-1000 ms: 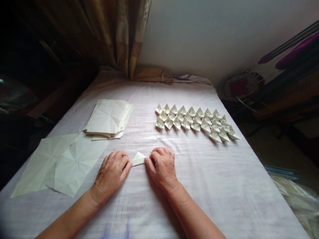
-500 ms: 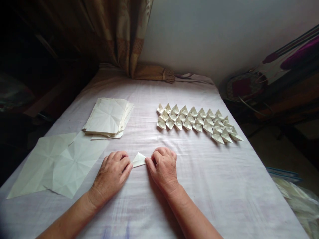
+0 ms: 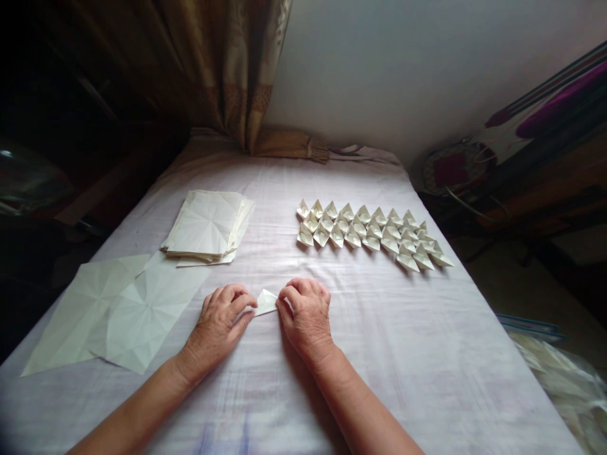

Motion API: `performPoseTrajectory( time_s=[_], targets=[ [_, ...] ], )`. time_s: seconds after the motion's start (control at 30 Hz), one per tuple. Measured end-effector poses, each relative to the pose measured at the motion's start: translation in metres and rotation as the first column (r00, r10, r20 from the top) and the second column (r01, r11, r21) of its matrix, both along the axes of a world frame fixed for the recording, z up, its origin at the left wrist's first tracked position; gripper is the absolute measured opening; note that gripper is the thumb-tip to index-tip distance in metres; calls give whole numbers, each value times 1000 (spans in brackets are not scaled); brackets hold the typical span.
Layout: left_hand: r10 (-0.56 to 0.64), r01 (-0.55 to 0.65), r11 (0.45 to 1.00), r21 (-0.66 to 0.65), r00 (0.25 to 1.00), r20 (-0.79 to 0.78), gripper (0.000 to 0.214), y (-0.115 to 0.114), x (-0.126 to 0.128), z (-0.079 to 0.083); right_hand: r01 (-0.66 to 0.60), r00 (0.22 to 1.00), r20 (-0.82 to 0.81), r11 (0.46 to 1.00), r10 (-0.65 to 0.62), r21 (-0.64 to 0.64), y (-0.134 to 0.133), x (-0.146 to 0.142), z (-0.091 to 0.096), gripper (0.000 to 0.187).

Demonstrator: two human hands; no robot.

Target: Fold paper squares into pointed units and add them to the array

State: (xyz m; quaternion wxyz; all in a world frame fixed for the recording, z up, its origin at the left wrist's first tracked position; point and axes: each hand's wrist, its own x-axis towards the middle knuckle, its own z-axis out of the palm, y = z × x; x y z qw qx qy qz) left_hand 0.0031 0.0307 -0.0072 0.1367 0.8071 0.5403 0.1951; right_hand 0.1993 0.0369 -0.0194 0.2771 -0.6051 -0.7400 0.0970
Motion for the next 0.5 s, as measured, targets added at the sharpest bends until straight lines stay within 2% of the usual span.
performPoseTrajectory(
  time_s=[0.1,0.3,0.5],
  targets=[
    [-27,29,999,-41,999,42,11,3,-1,-1,-12,1000,3,1000,12,11,-1,-5,3,8],
    [-35,36,999,-8,999,36,8,4,-2,-2,61,997,36,997,-63,54,-5,-23,1,22],
    [-41,41,999,-10,999,31,10,3,-2,-3,130,991,7,991,-130,27,-3,-7,-8,10]
  ],
)
